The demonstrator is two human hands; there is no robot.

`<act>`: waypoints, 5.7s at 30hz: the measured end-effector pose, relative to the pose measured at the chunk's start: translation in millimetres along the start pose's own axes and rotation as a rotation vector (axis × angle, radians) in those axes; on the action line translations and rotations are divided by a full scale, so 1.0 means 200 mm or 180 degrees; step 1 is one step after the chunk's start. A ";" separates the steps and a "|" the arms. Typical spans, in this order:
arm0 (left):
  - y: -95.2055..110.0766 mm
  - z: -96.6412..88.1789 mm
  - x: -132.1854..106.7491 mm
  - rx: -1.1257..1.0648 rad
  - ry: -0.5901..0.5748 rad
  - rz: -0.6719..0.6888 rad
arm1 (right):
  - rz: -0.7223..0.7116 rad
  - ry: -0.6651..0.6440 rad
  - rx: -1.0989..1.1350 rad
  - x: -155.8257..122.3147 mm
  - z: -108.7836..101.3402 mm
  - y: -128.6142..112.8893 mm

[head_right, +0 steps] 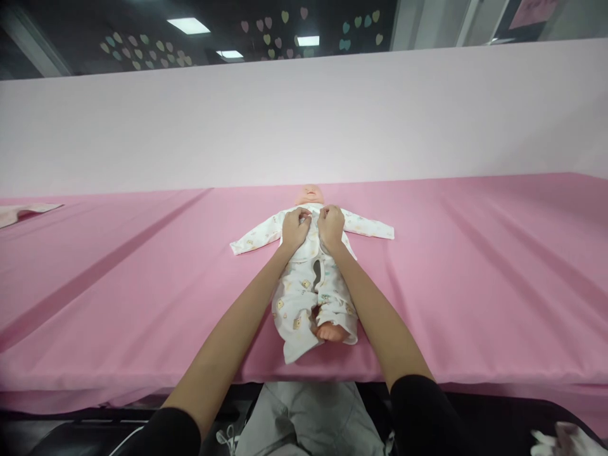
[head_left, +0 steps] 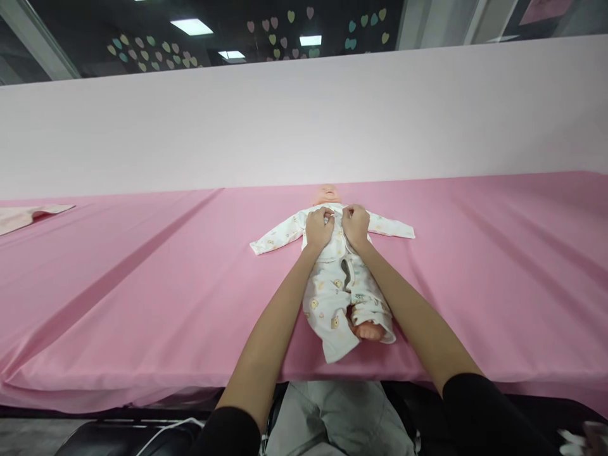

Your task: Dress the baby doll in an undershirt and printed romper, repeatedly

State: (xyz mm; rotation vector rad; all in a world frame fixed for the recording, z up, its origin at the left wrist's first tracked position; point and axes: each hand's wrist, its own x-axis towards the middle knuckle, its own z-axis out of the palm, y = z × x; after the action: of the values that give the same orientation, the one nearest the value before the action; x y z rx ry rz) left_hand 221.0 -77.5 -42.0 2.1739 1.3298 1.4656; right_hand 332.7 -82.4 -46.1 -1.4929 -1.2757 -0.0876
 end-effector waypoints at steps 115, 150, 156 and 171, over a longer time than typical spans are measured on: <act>0.23 -0.31 0.08 -0.0202 -0.2393 -0.0545 | 0.0464 -0.3275 -0.0143 0.14 -0.42 -0.27; 0.21 -0.28 0.08 0.0005 -0.2275 -0.0569 | 0.0750 -0.3327 0.0085 0.11 -0.39 -0.28; 0.19 -0.28 0.08 -0.0492 -0.2366 -0.0777 | 0.0777 -0.3344 0.0245 0.13 -0.39 -0.22; 0.19 -0.31 0.09 -0.0077 -0.2520 -0.0534 | 0.1576 -0.3099 0.0947 0.14 -0.35 -0.16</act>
State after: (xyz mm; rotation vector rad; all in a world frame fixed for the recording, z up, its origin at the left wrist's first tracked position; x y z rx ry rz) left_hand 193.4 -103.7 21.8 2.1851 1.1306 0.4472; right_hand 359.8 -123.3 20.0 -1.5769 -1.4970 1.2274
